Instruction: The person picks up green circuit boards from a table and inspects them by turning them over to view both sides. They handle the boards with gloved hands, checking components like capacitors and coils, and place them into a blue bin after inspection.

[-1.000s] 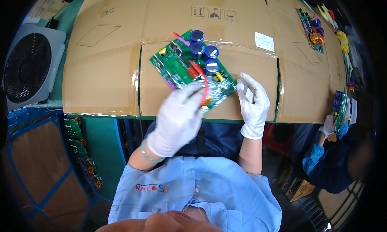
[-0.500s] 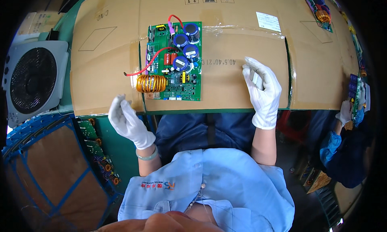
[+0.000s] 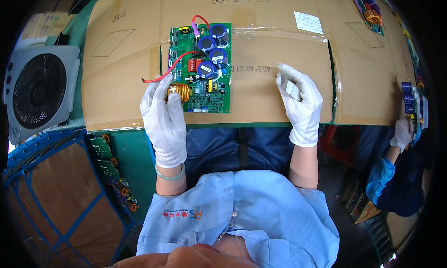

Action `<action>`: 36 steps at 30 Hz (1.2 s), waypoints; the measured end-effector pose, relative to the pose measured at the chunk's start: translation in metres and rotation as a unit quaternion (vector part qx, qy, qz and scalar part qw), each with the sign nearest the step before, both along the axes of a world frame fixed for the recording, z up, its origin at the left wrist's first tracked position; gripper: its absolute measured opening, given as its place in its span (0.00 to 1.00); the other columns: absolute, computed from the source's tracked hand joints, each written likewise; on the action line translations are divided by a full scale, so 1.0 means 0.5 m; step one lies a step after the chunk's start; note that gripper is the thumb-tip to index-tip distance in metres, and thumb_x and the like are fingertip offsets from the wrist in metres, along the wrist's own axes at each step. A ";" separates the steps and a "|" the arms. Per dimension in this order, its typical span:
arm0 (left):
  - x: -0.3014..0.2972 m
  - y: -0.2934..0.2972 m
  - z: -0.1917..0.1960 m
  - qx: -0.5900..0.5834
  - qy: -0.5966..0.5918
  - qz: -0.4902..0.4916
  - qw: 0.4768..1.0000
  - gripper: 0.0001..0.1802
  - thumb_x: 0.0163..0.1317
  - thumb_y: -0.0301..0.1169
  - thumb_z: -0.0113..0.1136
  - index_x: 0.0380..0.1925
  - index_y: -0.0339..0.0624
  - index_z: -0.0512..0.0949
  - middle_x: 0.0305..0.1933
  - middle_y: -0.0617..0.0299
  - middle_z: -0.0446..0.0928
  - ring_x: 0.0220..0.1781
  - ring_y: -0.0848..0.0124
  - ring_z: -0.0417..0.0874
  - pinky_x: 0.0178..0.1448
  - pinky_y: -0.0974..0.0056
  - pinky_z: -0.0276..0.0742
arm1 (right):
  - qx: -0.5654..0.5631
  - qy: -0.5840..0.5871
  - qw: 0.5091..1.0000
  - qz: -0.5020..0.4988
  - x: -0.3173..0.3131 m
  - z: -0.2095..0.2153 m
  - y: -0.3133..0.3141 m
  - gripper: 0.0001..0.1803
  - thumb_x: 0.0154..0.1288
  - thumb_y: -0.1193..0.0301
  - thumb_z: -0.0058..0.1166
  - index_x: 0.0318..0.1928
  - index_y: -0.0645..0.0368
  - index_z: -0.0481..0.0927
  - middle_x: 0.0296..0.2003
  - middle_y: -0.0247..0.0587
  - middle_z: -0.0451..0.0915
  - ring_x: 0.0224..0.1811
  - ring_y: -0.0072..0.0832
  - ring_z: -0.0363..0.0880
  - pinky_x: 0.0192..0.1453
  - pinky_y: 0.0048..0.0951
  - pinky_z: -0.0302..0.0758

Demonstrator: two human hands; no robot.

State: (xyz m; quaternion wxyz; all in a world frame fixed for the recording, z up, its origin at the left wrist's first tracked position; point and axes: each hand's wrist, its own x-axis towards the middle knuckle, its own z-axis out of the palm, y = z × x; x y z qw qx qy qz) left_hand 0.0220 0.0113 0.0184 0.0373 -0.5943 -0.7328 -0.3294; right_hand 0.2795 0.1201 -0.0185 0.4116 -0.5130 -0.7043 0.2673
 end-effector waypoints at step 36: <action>-0.165 -0.032 -0.125 0.183 -0.880 -0.240 0.367 0.31 0.78 0.53 0.44 0.74 0.51 0.64 0.75 0.54 0.68 0.72 0.55 0.73 0.68 0.47 0.77 | -0.039 -0.017 0.999 -0.005 -0.003 -0.011 -0.003 0.12 0.67 0.76 0.65 0.49 0.64 0.87 0.45 0.40 0.88 0.48 0.26 0.84 0.56 0.28 0.78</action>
